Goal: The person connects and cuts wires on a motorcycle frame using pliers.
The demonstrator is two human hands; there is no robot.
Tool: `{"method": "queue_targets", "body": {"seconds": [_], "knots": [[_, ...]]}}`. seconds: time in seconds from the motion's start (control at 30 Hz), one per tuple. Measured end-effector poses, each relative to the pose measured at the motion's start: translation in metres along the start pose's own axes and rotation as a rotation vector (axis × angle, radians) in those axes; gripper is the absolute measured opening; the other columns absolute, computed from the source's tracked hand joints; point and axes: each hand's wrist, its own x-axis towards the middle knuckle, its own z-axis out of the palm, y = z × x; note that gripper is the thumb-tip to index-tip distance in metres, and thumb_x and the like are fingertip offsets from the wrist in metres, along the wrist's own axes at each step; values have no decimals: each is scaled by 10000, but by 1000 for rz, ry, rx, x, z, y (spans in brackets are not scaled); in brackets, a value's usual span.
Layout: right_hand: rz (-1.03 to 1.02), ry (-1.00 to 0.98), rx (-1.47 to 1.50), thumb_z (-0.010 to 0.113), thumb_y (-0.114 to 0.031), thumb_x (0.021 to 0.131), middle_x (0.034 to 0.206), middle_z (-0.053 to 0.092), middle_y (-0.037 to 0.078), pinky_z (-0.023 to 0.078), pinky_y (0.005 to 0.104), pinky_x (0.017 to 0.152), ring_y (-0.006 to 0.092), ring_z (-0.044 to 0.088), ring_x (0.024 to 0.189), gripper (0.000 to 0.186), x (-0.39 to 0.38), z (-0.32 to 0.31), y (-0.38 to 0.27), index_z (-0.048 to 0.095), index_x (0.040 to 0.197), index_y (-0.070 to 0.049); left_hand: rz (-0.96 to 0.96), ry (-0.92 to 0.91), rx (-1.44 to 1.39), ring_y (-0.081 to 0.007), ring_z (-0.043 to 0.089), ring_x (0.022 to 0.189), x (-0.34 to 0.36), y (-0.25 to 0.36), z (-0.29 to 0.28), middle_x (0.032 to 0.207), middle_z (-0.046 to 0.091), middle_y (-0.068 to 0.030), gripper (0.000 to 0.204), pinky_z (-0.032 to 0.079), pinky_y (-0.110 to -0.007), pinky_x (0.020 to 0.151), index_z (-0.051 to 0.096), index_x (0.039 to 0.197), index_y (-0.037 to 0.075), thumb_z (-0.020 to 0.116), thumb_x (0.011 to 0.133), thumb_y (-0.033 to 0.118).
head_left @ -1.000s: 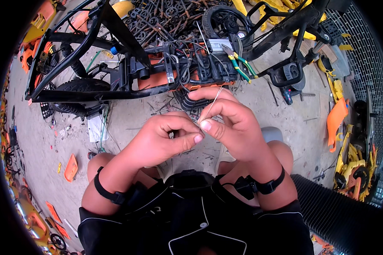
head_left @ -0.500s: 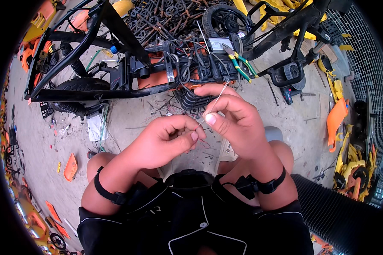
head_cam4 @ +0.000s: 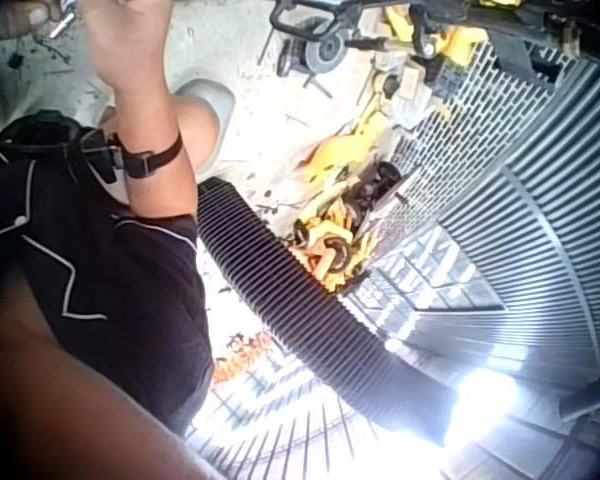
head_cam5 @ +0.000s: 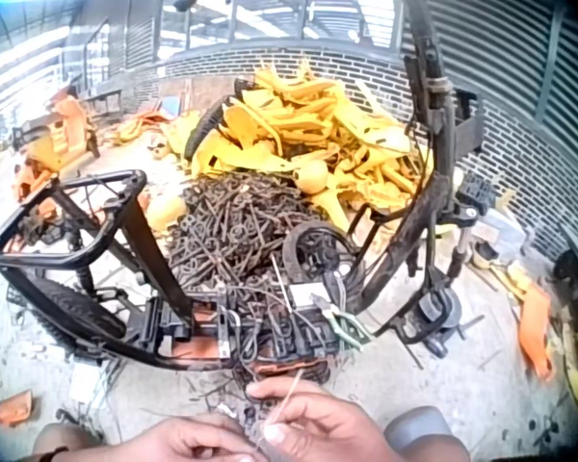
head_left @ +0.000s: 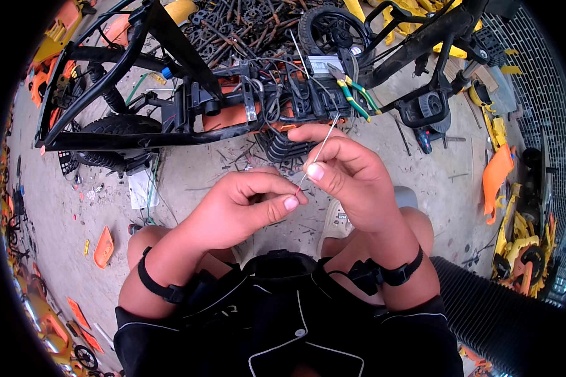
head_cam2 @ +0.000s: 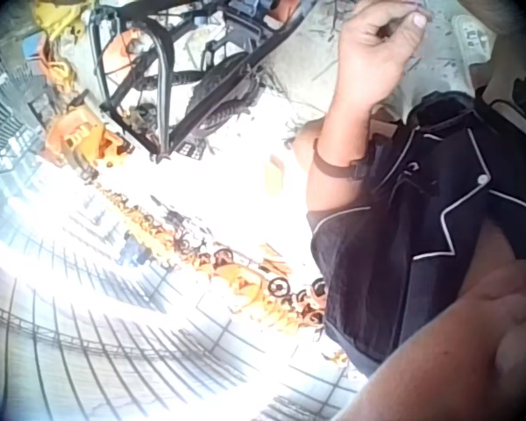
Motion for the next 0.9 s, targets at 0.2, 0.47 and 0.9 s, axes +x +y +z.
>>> {"method": "queue_targets", "body": {"seconds": [0.2,0.47,0.9], "knots": [[-10,48,-62,602,-33,916,1284,536,119,449,274,829,105,532,987,46,0,0,2,623,948,-7,314,193,309,-153,607,796,2,-10,3,865,618,-55,105,491,-268,703,703,933,29,711,830,48],[115,281,6,616,-38,905,1269,545,110,447,260,816,98,539,970,75,-1,11,14,624,913,36,618,490,1115,-250,561,719,3,-11,16,788,550,-60,184,451,-359,629,652,868,42,716,695,55],[40,114,80,615,-59,909,1248,551,130,422,297,900,134,517,1083,65,3,2,12,633,895,2,-19,-10,-220,-111,576,765,-10,-1,7,897,614,-38,161,491,-262,712,636,1004,-8,583,968,140]]}}
